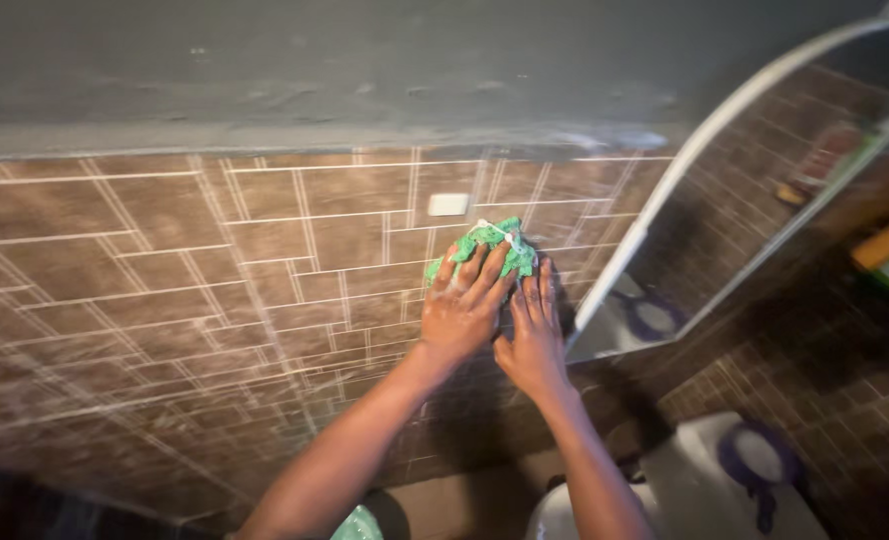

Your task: The person scrubs the tiled walls and a mirror in a bathroom using a green sponge and soapy water. They repeatedly wipe the surfaces, occasionally dipping the sponge into a bucket to re-wet it.

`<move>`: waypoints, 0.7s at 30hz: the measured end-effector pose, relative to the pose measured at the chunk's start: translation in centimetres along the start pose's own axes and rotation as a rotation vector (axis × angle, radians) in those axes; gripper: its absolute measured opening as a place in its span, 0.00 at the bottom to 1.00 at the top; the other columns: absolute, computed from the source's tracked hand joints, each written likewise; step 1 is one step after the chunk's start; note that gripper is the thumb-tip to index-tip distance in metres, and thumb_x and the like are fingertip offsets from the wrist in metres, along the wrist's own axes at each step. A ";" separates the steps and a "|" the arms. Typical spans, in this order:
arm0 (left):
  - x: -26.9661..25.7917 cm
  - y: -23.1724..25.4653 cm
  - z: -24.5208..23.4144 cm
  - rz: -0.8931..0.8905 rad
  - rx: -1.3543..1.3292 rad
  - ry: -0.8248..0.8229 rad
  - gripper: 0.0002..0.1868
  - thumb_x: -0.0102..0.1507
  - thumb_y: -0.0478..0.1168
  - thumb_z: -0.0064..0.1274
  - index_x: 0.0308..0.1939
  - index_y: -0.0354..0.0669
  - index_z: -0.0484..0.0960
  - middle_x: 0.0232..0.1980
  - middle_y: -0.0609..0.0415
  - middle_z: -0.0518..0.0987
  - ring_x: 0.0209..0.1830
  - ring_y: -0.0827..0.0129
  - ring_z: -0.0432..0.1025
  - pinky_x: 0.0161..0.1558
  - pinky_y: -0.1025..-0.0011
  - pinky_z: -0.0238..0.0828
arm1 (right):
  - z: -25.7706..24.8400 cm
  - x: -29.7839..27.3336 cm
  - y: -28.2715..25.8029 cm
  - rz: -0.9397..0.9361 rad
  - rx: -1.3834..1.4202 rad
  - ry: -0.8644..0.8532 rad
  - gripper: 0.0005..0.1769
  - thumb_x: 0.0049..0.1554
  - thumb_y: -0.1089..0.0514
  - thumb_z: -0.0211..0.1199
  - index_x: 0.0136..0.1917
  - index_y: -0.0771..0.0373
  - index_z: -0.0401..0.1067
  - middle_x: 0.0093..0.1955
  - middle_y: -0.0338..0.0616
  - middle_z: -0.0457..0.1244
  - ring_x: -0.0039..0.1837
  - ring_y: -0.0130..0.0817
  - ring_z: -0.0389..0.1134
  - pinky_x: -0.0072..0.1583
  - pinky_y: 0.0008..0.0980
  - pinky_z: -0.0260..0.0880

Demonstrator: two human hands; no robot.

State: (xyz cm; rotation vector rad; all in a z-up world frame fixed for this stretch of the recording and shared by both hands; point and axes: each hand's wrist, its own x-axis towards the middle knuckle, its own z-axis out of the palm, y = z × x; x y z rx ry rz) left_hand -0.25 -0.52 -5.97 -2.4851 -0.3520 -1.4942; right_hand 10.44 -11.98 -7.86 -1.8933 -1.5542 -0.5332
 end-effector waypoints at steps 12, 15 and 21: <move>7.3 7.1 5.4 0.180 -0.166 -0.261 0.23 0.64 0.42 0.48 0.62 0.43 0.80 0.80 0.53 0.63 0.76 0.63 0.61 0.78 0.54 0.49 | 2.6 -5.4 8.2 0.413 0.681 0.220 0.50 0.48 0.77 0.54 0.81 0.73 0.42 0.84 0.62 0.46 0.85 0.51 0.47 0.80 0.41 0.47; 6.9 7.7 6.6 0.195 -0.164 -0.300 0.25 0.64 0.43 0.46 0.65 0.43 0.77 0.80 0.53 0.62 0.76 0.64 0.60 0.78 0.54 0.48 | 2.9 -6.5 8.8 0.441 0.892 0.271 0.48 0.51 0.78 0.51 0.82 0.73 0.38 0.84 0.62 0.42 0.82 0.50 0.48 0.77 0.40 0.49; 2.0 6.9 7.8 0.279 -0.096 -0.395 0.30 0.61 0.42 0.45 0.69 0.45 0.74 0.80 0.55 0.60 0.77 0.66 0.58 0.78 0.57 0.47 | 2.6 -7.8 7.9 0.477 0.721 0.283 0.40 0.56 0.75 0.53 0.80 0.75 0.47 0.84 0.62 0.44 0.83 0.50 0.48 0.78 0.42 0.51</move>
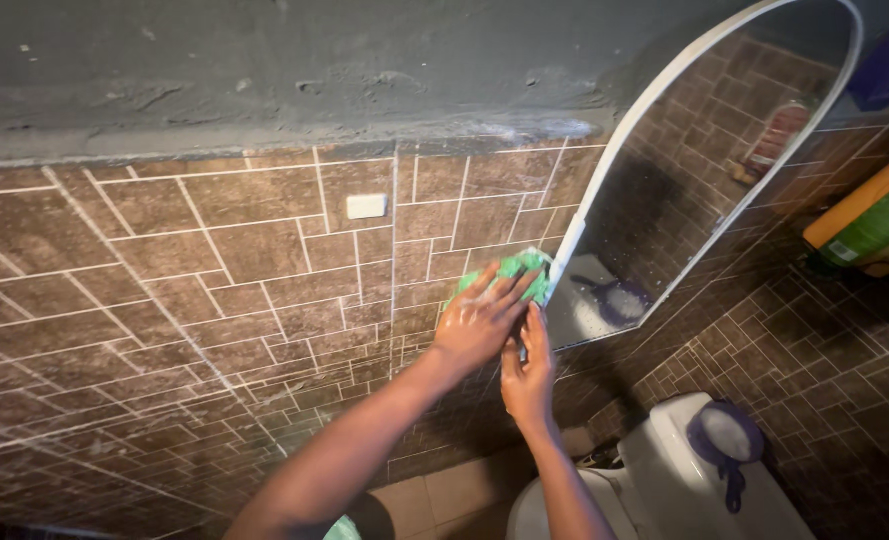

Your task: The person scrubs the tiled walls and a mirror in a bathroom using a green sponge and soapy water. They repeatedly wipe the surfaces, occasionally dipping the sponge into a bucket to re-wet it.

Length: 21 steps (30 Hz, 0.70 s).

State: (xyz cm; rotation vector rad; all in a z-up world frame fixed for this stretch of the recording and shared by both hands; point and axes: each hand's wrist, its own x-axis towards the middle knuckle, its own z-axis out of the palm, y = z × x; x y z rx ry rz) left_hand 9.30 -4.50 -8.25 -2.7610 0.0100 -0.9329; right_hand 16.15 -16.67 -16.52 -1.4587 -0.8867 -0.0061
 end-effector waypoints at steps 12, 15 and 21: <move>-13.8 -6.4 -6.2 -0.299 0.076 0.291 0.24 0.58 0.36 0.51 0.59 0.51 0.83 0.75 0.58 0.68 0.77 0.62 0.62 0.77 0.50 0.53 | 7.7 -0.1 -8.3 -0.454 -0.373 -0.108 0.38 0.60 0.58 0.64 0.78 0.71 0.55 0.85 0.66 0.41 0.87 0.62 0.39 0.81 0.54 0.42; -17.9 -8.8 -10.0 -0.416 0.144 0.326 0.22 0.58 0.35 0.52 0.57 0.51 0.84 0.76 0.55 0.68 0.76 0.55 0.61 0.73 0.45 0.54 | 11.6 -0.8 -10.1 -0.564 -0.384 -0.168 0.42 0.60 0.54 0.65 0.80 0.71 0.51 0.86 0.66 0.36 0.87 0.66 0.32 0.82 0.58 0.37; -28.0 -13.9 -18.1 -0.656 0.328 0.423 0.23 0.56 0.34 0.53 0.56 0.44 0.82 0.77 0.42 0.65 0.77 0.38 0.57 0.73 0.36 0.51 | 19.7 -2.8 -12.2 -0.676 -0.541 -0.285 0.53 0.58 0.41 0.64 0.82 0.71 0.44 0.87 0.65 0.29 0.85 0.74 0.22 0.79 0.73 0.29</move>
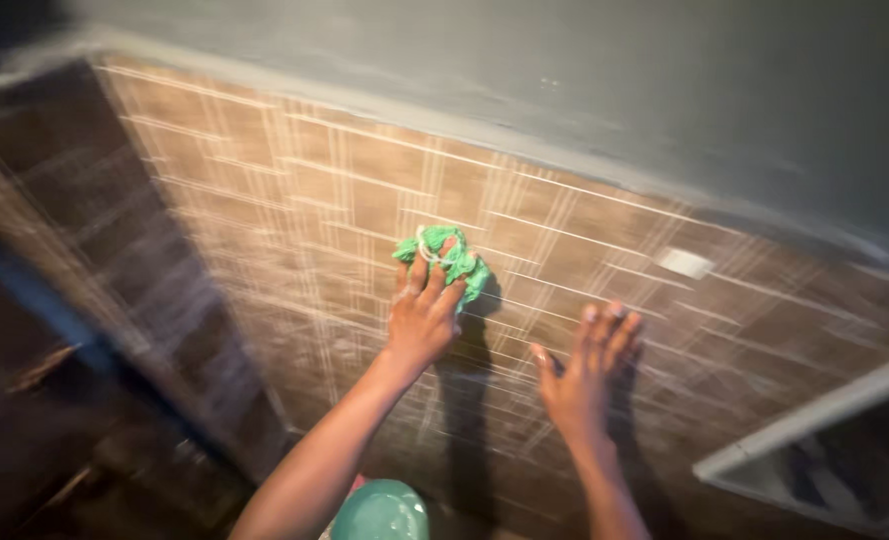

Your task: The person scrubs the tiled walls and a mirror in a bathroom using a green sponge and soapy water. They repeatedly wipe the surfaces, occasionally dipping the sponge into a bucket to re-wet it.

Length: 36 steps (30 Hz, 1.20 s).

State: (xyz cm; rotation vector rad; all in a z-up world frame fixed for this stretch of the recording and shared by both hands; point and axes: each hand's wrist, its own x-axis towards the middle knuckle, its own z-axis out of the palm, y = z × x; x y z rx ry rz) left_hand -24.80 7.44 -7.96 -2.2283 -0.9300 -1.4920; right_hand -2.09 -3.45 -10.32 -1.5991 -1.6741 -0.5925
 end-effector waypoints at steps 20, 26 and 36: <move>-5.3 -25.7 -13.0 -0.416 0.362 0.069 0.37 0.49 0.27 0.57 0.65 0.35 0.73 0.65 0.36 0.72 0.71 0.38 0.59 0.63 0.40 0.59 | 15.7 2.5 -16.3 -0.076 -0.168 -0.167 0.56 0.61 0.27 0.56 0.88 0.60 0.43 0.87 0.73 0.23 0.83 0.87 0.21 0.74 0.89 0.24; -5.7 -28.3 -15.0 -0.244 0.388 0.019 0.32 0.52 0.30 0.56 0.63 0.34 0.77 0.59 0.37 0.74 0.64 0.41 0.65 0.59 0.45 0.65 | 18.7 3.0 -19.9 -0.157 -0.200 -0.248 0.56 0.62 0.24 0.52 0.90 0.56 0.44 0.85 0.72 0.20 0.81 0.78 0.12 0.74 0.87 0.19; 3.7 -28.5 -24.1 0.160 0.802 -0.075 0.12 0.61 0.39 0.52 0.44 0.39 0.86 0.72 0.37 0.71 0.71 0.49 0.66 0.66 0.48 0.61 | 16.1 9.6 -28.8 -0.434 -0.186 -0.248 0.49 0.63 0.27 0.49 0.87 0.57 0.52 0.88 0.49 0.25 0.85 0.56 0.13 0.75 0.69 0.14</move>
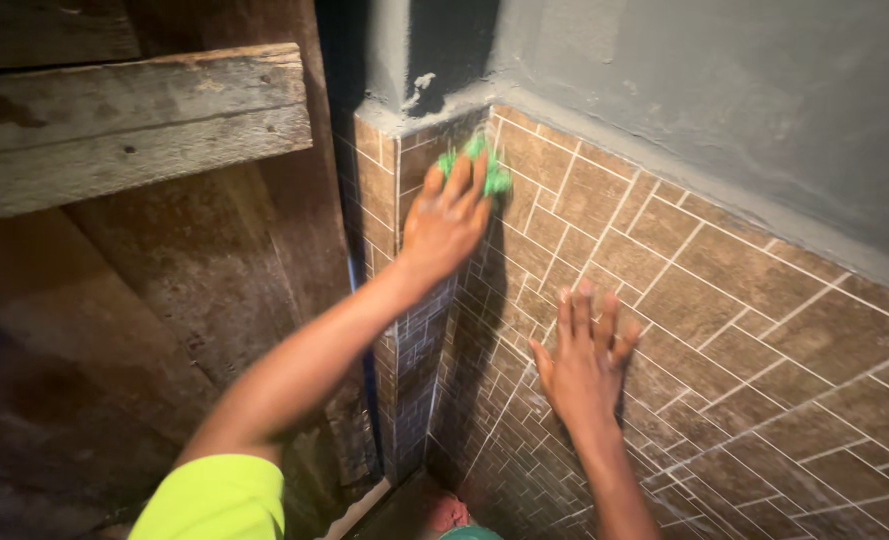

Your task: The person scrubs the tiled walls and a mirror in a bathroom using a green sponge and soapy water. They repeatedly wipe the surfaces, occasionally dipping the sponge into a bucket to re-wet it.

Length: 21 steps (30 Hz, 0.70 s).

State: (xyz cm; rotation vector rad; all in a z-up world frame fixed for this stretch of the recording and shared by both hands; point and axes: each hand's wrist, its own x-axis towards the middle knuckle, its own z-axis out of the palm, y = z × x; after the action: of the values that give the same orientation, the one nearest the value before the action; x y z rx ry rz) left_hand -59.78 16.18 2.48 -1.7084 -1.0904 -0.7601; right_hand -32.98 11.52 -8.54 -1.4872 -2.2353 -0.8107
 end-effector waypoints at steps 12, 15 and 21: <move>-7.4 3.6 0.4 0.130 0.083 -0.277 0.19 0.65 0.40 0.47 0.53 0.31 0.84 0.72 0.37 0.72 0.80 0.49 0.54 0.80 0.51 0.45 | -2.5 0.2 0.3 -0.046 0.036 -0.029 0.46 0.59 0.34 0.58 0.82 0.58 0.55 0.85 0.45 0.46 0.85 0.47 0.39 0.78 0.56 0.39; -13.9 6.4 2.4 0.130 -0.010 -0.506 0.19 0.63 0.42 0.46 0.48 0.31 0.85 0.73 0.38 0.70 0.79 0.51 0.55 0.78 0.53 0.45 | -1.5 -2.9 1.2 -0.055 -0.009 -0.075 0.45 0.58 0.35 0.58 0.81 0.58 0.54 0.84 0.44 0.46 0.84 0.46 0.42 0.76 0.54 0.42; -22.4 10.7 7.7 -0.004 -0.139 -0.554 0.19 0.66 0.41 0.47 0.51 0.29 0.84 0.71 0.42 0.71 0.77 0.56 0.59 0.78 0.58 0.47 | -0.5 -9.2 3.3 0.015 0.092 -0.234 0.45 0.57 0.37 0.58 0.80 0.58 0.51 0.83 0.44 0.45 0.82 0.48 0.43 0.77 0.56 0.41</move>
State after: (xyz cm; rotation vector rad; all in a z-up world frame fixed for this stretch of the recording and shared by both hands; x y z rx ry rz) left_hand -59.14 14.17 -23.43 -2.1038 -1.4343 -0.3716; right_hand -26.37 5.50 -12.41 -1.6253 -2.3886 -0.5443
